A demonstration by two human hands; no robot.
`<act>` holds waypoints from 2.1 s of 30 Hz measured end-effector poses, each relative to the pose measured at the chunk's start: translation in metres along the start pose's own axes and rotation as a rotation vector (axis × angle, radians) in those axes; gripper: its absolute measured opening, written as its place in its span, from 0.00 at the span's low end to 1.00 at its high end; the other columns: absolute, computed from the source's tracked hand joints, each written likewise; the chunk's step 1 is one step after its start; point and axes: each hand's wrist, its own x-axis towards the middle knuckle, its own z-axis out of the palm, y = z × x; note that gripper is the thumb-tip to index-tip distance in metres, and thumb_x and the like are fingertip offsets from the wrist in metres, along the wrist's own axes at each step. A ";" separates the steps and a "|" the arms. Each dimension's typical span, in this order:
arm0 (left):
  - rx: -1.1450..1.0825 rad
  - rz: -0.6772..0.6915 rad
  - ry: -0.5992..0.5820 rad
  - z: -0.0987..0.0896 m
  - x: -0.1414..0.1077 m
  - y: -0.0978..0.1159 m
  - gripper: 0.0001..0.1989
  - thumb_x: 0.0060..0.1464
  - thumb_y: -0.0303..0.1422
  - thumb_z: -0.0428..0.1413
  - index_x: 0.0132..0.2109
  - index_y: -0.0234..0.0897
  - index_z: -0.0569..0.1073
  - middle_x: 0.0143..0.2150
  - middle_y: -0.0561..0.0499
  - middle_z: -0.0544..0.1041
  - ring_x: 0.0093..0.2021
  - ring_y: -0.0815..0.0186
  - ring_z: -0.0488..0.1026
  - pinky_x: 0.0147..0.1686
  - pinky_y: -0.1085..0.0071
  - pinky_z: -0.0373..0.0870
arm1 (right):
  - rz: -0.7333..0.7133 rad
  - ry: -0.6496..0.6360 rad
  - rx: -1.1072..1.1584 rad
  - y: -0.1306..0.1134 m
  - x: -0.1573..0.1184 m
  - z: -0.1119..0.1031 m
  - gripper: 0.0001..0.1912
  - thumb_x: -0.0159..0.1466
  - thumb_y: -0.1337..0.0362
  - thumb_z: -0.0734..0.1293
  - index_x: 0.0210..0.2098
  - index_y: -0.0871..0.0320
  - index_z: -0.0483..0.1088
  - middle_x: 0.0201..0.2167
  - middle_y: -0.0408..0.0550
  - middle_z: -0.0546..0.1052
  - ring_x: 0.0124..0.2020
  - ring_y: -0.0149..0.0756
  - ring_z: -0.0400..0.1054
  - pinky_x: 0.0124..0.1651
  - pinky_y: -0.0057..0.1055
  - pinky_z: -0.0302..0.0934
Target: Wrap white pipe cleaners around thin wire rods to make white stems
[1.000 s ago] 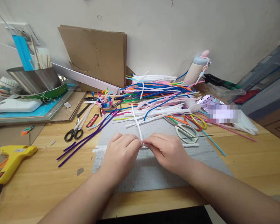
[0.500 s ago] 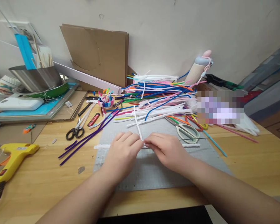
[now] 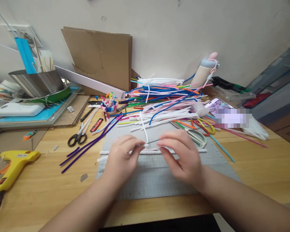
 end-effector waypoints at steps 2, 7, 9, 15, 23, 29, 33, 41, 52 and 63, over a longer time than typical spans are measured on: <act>-0.089 -0.107 0.046 -0.004 0.003 0.001 0.04 0.52 0.27 0.56 0.34 0.38 0.75 0.30 0.51 0.76 0.32 0.66 0.71 0.32 0.69 0.68 | -0.043 0.042 0.104 -0.002 -0.002 0.000 0.15 0.58 0.75 0.61 0.42 0.53 0.66 0.35 0.48 0.73 0.37 0.39 0.68 0.41 0.38 0.62; -0.334 -0.311 0.062 -0.005 0.005 0.001 0.01 0.46 0.28 0.60 0.31 0.37 0.76 0.25 0.53 0.75 0.25 0.69 0.69 0.23 0.73 0.66 | 0.134 -0.106 0.173 0.002 -0.003 0.016 0.15 0.60 0.70 0.62 0.47 0.57 0.64 0.44 0.52 0.72 0.47 0.41 0.65 0.50 0.42 0.59; -0.427 -0.352 0.041 -0.002 0.004 0.001 0.01 0.47 0.29 0.60 0.31 0.36 0.76 0.26 0.52 0.76 0.25 0.68 0.70 0.24 0.72 0.68 | 0.149 -0.204 0.181 0.004 -0.003 0.021 0.13 0.62 0.67 0.63 0.46 0.58 0.65 0.41 0.50 0.74 0.45 0.39 0.67 0.50 0.40 0.59; -0.291 -0.182 0.052 0.003 0.000 0.004 0.03 0.50 0.26 0.58 0.30 0.36 0.75 0.28 0.52 0.74 0.30 0.68 0.71 0.29 0.71 0.69 | 0.105 -0.295 0.119 0.000 -0.009 0.019 0.07 0.65 0.67 0.59 0.41 0.58 0.67 0.29 0.47 0.74 0.28 0.32 0.66 0.32 0.30 0.60; 0.061 0.128 0.103 0.003 -0.003 0.001 0.09 0.55 0.26 0.53 0.28 0.35 0.73 0.28 0.50 0.72 0.30 0.68 0.69 0.29 0.71 0.66 | 0.701 -0.430 0.774 -0.009 -0.004 0.017 0.11 0.62 0.63 0.60 0.42 0.60 0.67 0.18 0.38 0.66 0.14 0.24 0.55 0.17 0.23 0.51; -0.004 0.016 0.062 0.001 -0.002 0.000 0.08 0.54 0.26 0.53 0.28 0.36 0.73 0.28 0.50 0.72 0.30 0.68 0.70 0.30 0.71 0.67 | 0.800 -0.481 1.317 0.001 0.002 0.014 0.19 0.63 0.66 0.57 0.52 0.58 0.65 0.27 0.44 0.73 0.15 0.22 0.62 0.20 0.23 0.56; -0.139 -0.172 -0.027 0.002 -0.001 0.002 0.08 0.49 0.23 0.55 0.25 0.36 0.72 0.25 0.53 0.72 0.28 0.69 0.69 0.28 0.73 0.64 | 0.740 -0.435 1.250 0.005 0.001 0.019 0.20 0.63 0.66 0.59 0.54 0.54 0.64 0.30 0.44 0.72 0.18 0.22 0.63 0.23 0.23 0.57; -0.189 -0.326 -0.134 0.007 -0.001 0.003 0.06 0.48 0.27 0.55 0.25 0.36 0.71 0.25 0.53 0.71 0.28 0.68 0.67 0.30 0.71 0.61 | 0.759 -0.382 0.995 0.012 -0.003 0.031 0.18 0.64 0.60 0.60 0.51 0.58 0.68 0.25 0.42 0.70 0.18 0.23 0.59 0.21 0.22 0.55; -0.552 -0.545 -0.171 0.015 0.000 0.006 0.09 0.50 0.35 0.56 0.27 0.34 0.72 0.27 0.49 0.75 0.29 0.66 0.68 0.31 0.70 0.63 | 0.632 -0.256 0.921 0.010 -0.006 0.031 0.14 0.63 0.61 0.60 0.46 0.59 0.69 0.25 0.41 0.68 0.21 0.24 0.61 0.23 0.24 0.58; -0.022 -0.027 -0.021 0.007 -0.007 0.014 0.06 0.54 0.27 0.53 0.29 0.36 0.72 0.29 0.51 0.73 0.32 0.67 0.68 0.32 0.71 0.63 | 0.931 -0.243 1.020 0.002 -0.001 0.034 0.17 0.57 0.51 0.66 0.31 0.59 0.63 0.19 0.39 0.70 0.12 0.23 0.60 0.12 0.19 0.47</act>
